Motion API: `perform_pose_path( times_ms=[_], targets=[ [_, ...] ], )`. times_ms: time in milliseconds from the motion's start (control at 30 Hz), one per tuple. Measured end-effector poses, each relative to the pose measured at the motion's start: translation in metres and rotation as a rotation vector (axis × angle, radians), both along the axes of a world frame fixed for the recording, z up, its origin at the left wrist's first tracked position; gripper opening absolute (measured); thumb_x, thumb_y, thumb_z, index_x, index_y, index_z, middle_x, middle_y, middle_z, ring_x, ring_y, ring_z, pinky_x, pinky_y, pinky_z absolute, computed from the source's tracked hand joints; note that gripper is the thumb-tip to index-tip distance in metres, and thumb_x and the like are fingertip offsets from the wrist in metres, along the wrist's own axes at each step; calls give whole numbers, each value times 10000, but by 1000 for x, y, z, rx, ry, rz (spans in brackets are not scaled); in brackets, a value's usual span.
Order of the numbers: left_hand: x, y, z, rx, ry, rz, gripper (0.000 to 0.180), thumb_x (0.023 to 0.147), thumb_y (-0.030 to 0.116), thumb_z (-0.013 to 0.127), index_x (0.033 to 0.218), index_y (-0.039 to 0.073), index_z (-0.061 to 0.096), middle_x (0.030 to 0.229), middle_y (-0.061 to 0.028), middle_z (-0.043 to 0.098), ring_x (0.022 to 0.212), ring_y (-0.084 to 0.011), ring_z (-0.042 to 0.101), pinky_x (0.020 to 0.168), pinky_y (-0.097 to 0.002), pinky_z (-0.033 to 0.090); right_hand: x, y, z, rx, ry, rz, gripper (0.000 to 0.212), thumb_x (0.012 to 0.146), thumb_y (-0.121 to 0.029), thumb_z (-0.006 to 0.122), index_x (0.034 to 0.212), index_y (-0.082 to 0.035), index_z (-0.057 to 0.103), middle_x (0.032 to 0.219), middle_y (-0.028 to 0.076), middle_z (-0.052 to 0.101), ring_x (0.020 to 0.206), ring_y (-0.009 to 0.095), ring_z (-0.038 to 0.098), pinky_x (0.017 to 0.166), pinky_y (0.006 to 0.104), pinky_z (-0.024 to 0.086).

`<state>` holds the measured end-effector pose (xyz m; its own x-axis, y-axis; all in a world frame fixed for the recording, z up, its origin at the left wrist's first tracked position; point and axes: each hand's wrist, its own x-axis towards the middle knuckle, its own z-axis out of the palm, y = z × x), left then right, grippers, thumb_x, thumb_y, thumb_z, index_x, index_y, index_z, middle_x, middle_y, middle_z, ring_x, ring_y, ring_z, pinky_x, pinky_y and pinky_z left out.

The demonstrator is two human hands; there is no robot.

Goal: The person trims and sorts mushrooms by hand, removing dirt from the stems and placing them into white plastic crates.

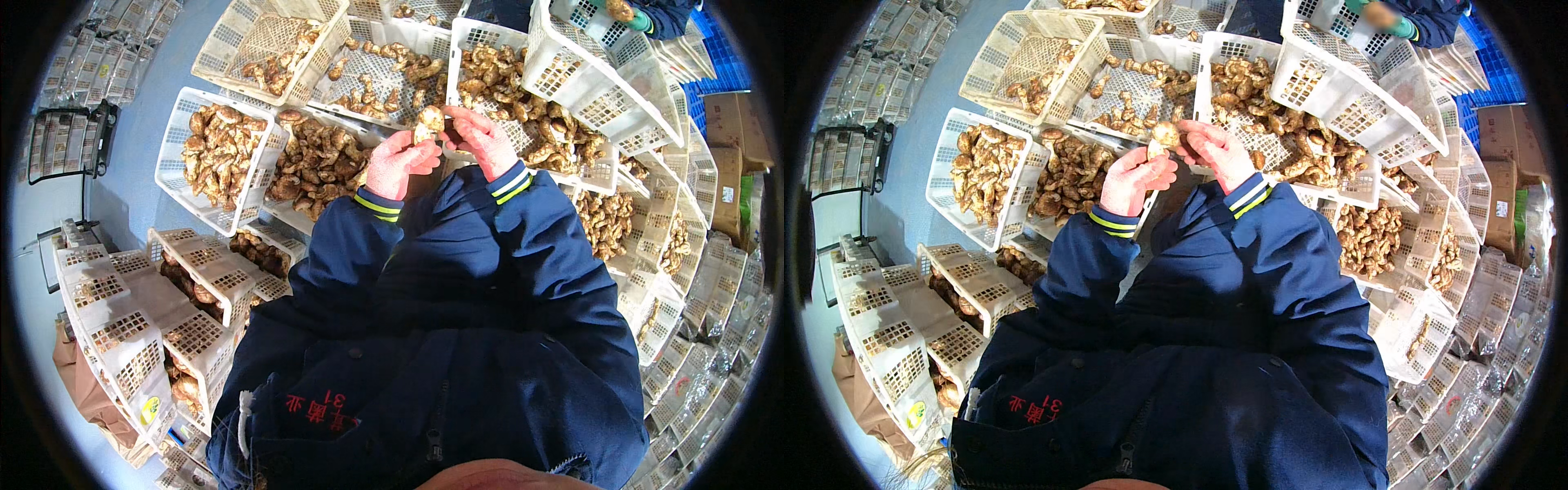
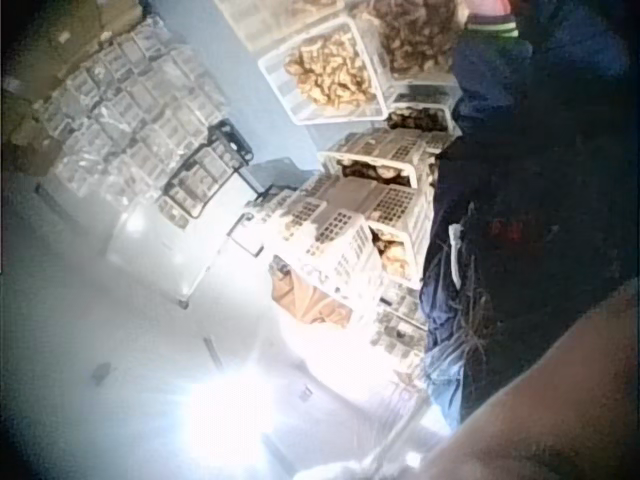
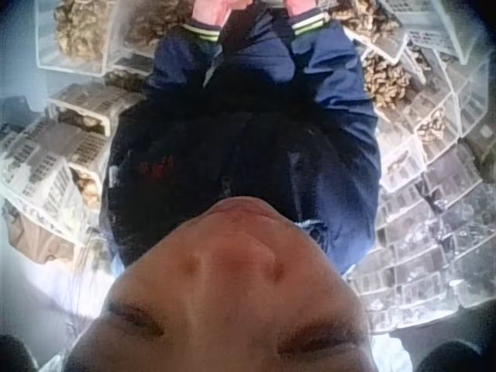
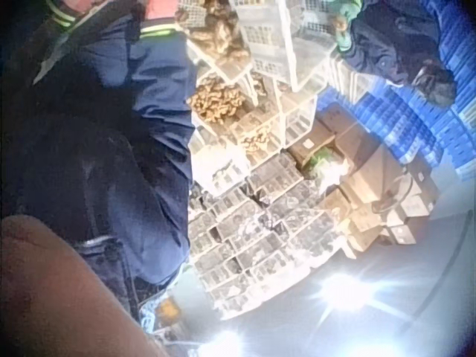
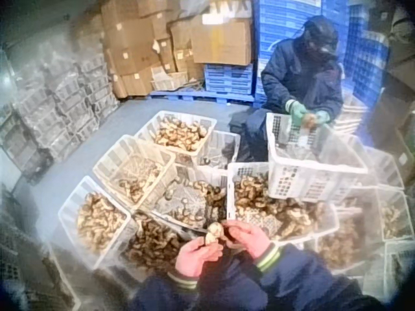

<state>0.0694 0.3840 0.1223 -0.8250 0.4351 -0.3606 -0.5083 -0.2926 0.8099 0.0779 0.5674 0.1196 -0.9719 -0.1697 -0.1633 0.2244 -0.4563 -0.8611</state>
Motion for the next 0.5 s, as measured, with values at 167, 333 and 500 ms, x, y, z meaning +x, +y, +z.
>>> perform_pose_path(
  times_ms=[167, 333, 500],
  targets=[
    [-7, 5, -8, 183, -124, 206, 333, 874, 184, 497, 1162, 23, 449, 1150, -112, 512, 1057, -226, 492, 930, -364, 364, 10, -12, 5, 138, -61, -20, 338, 852, -228, 535, 1120, -22, 533, 883, 24, 591, 762, 99, 550, 667, 229, 448],
    [-7, 14, -14, 580, -119, -128, 341, 902, 232, 429, 1175, 29, 426, 1152, -108, 483, 1043, -229, 466, 904, -374, 373, 14, -37, -8, 225, 129, -41, 342, 827, -188, 552, 1114, -4, 530, 882, 46, 599, 754, 77, 538, 668, 219, 435],
    [2, 18, 0, 302, -27, -96, 332, 904, 266, 406, 1127, 25, 460, 1067, -137, 535, 956, -249, 510, 870, -400, 404, 10, -29, -27, 229, 44, -49, 188, 829, -168, 556, 925, -8, 581, 734, 25, 589, 630, 78, 524, 565, 215, 420]
  ],
)
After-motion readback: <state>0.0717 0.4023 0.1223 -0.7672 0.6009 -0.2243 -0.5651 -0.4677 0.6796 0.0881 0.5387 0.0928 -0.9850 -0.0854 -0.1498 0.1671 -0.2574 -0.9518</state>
